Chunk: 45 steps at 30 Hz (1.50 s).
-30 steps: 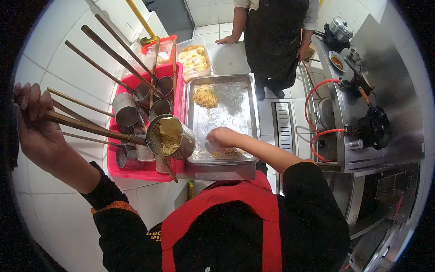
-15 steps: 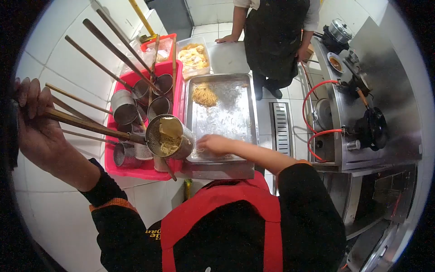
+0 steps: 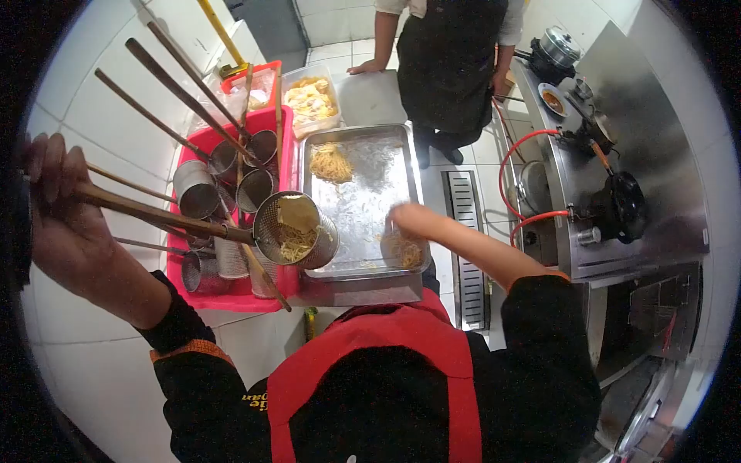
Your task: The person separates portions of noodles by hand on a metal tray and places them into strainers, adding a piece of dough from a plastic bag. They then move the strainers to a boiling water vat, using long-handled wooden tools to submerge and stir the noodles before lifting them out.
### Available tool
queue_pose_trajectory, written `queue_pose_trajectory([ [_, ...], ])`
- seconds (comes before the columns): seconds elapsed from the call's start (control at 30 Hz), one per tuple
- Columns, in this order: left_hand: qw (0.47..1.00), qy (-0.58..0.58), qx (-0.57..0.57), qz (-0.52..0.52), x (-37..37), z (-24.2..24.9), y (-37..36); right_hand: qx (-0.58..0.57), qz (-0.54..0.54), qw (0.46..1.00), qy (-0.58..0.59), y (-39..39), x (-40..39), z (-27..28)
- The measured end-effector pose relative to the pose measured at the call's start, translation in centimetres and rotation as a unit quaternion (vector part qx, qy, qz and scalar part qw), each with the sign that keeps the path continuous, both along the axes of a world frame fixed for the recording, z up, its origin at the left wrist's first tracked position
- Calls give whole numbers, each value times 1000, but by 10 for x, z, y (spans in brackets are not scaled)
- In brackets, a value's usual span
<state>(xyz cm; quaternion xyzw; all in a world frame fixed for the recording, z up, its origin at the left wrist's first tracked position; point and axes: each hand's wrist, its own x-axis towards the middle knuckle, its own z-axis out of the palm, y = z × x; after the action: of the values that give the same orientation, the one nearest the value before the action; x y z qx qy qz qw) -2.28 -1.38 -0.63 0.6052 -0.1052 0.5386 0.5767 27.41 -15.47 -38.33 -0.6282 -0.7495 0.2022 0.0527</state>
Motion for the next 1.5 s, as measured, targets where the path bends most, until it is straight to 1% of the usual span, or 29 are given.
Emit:
queue_pose_trajectory([
  [0.03, 999, -4, 0, -32, 8, -3, 3, 81, -47, 995, -40, 8, 3, 5],
  [0.07, 998, -6, -1, -63, 16, -5, 3, 73, -66, 993, -66, 10, 4, -2],
  [0.1, 1000, 0, -21, -8, 32, -4, -7, 66, -84, 990, -90, 14, 5, -18],
  [0.13, 1000, 10, -2, 14, 43, -7, -10, 60, -101, 986, -114, 17, 5, -25],
  [0.17, 999, 19, 18, 36, 50, -12, -9, 81, -88, 984, -134, 10, -1, -32],
  [0.2, 999, 18, -17, 45, 56, -18, -7, 101, -73, 980, -153, -3, -13, -38],
  [0.23, 1000, 26, -1, -1, 59, -26, -2, 96, -69, 981, -151, -15, -21, -54],
  [0.27, 1000, 25, -5, 6, 61, -35, 0, 64, -83, 986, -131, -32, -36, -42],
  [0.3, 1000, 23, -8, 14, 64, -42, 2, -12, -106, 985, -133, -43, -49, -31],
  [0.37, 997, 23, -43, 51, 70, -56, 4, -111, -28, 989, -95, -48, -49, 3],
  [0.4, 995, 24, -62, 71, 72, -62, 4, -94, -19, 992, -83, -45, -45, 11],
  [0.47, 993, 27, -80, 77, 75, -73, 4, -55, 0, 997, -61, -31, -31, 20],
  [0.5, 993, 28, -87, 80, 77, -77, 4, 36, 47, 997, -46, -25, -26, 7],
  [0.57, 993, 37, -78, 75, 76, -86, 7, 216, 134, 967, -14, -16, -19, -30],
  [0.6, 994, 39, -78, 73, 76, -91, 10, 188, 170, 967, 19, -14, -24, -28],
  [0.67, 994, 57, -65, 73, 73, -97, 12, 69, 159, 985, 20, -28, -27, -17],
  [0.73, 993, 51, -81, 75, 70, -104, 12, -34, 151, 988, 14, -42, -25, -6],
  [0.83, 992, 43, -102, 57, 72, -118, 18, -75, 171, 982, 41, -46, -27, -4],
  [0.87, 992, 39, -108, 52, 72, -124, 21, -9, 175, 982, 70, -41, -33, -4],
  [0.97, 992, 41, -114, 42, 77, -138, 18, 131, 262, 950, 109, -13, -60, -21],
  [1.0, 992, 42, -113, 49, 77, -139, 16, 132, 272, 949, 87, -12, -65, -24],
  [1.1, 995, 31, -95, 30, 71, -146, 18, 51, 278, 958, 54, -24, -44, -24],
  [1.13, 994, 33, -92, 51, 70, -150, 19, 15, 277, 960, 32, -30, -34, -17],
  [1.2, 994, 29, -99, 44, 68, -151, 19, -59, 273, 960, -14, -43, -14, 0],
  [1.3, 995, 23, -92, 34, 69, -153, 18, -73, 219, 973, -24, -44, -3, 14],
  [1.33, 996, 22, -84, 31, 70, -153, 18, -72, 216, 973, -36, -42, -4, 16],
  [1.43, 995, 26, -89, 23, 68, -153, 19, -120, 217, 968, -50, -37, -15, 23],
  [1.5, 995, 22, -90, 23, 67, -154, 19, -82, 232, 968, -43, -38, -15, 16],
])
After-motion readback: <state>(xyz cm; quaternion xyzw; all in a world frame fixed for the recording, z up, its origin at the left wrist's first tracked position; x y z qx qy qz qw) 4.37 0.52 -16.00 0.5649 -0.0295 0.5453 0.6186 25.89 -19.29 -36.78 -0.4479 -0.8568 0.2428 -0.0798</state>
